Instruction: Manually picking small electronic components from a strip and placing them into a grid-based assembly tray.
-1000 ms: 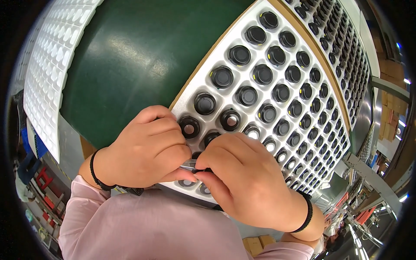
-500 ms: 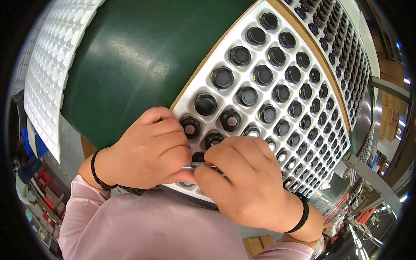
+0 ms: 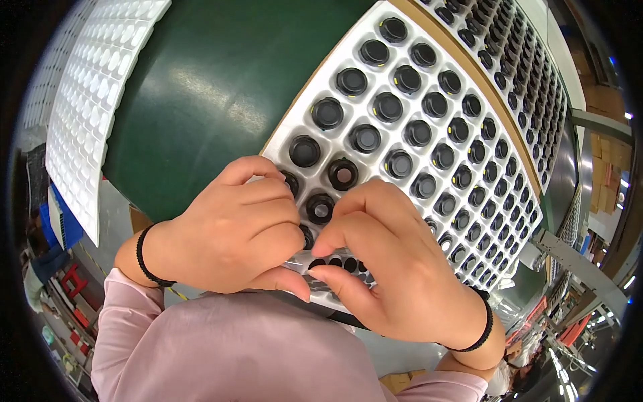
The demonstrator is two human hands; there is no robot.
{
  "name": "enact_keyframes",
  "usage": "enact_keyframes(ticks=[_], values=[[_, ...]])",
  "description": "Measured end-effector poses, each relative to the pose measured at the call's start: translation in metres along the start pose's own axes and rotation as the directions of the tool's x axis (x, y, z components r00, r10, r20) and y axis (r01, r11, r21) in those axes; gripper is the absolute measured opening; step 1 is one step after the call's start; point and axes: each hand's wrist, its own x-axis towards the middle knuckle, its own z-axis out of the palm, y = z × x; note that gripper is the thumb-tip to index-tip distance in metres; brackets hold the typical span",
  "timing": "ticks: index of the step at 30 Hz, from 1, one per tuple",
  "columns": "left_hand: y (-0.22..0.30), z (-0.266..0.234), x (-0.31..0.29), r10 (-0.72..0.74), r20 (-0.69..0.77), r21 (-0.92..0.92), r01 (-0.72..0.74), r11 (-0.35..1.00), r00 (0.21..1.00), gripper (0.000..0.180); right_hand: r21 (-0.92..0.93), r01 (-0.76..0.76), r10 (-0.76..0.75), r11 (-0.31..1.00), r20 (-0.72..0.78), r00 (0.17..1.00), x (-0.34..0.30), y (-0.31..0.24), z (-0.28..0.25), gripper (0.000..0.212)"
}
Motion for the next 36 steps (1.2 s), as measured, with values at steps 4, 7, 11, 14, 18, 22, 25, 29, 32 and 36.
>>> enact_keyframes(ticks=[4,7,11,14,18,22,25,29,32,36], values=[[0.005,-0.006,0.012,0.060,0.081,0.083,-0.067,0.994,0.995,0.046,-0.042,-0.002,0.002,0.999,0.011,1.000,-0.010,0.000,-0.006,0.022],[0.004,-0.006,0.020,0.073,0.145,0.044,-0.080,0.996,0.987,0.045,-0.102,0.027,-0.028,0.994,-0.007,1.000,-0.015,0.002,-0.009,0.021],[-0.006,-0.005,0.028,0.076,0.207,-0.026,-0.072,0.997,0.975,0.044,-0.172,0.126,-0.130,0.977,-0.017,0.991,-0.020,0.010,-0.015,0.019],[-0.011,-0.004,0.027,0.072,0.233,-0.075,-0.056,0.996,0.970,0.043,-0.123,0.145,-0.149,0.982,-0.016,0.989,-0.017,0.018,-0.019,0.017],[-0.018,-0.006,0.022,0.072,0.254,-0.125,-0.041,0.991,0.965,0.041,0.003,0.051,-0.051,0.999,-0.049,0.997,-0.004,0.030,-0.023,0.016],[-0.018,-0.005,0.019,0.105,0.192,-0.041,-0.099,0.994,0.976,0.041,-0.025,-0.082,0.079,0.996,-0.111,0.991,0.014,0.039,-0.015,0.014],[-0.019,-0.004,0.017,0.111,0.172,0.035,-0.119,0.992,0.979,0.041,-0.071,-0.196,0.188,0.978,-0.111,0.976,0.021,0.042,-0.009,0.013],[-0.020,-0.003,0.016,0.075,0.204,0.096,-0.096,0.991,0.976,0.040,-0.145,-0.203,0.192,0.968,-0.088,0.977,0.024,0.046,-0.005,0.011],[-0.020,-0.002,0.016,0.064,0.227,0.102,-0.089,0.991,0.972,0.040,-0.194,-0.183,0.171,0.964,-0.080,0.982,0.025,0.046,-0.005,0.011],[-0.020,-0.002,0.015,0.067,0.216,0.109,-0.092,0.990,0.974,0.040,-0.241,-0.159,0.144,0.957,-0.081,0.986,0.027,0.045,-0.004,0.011]])
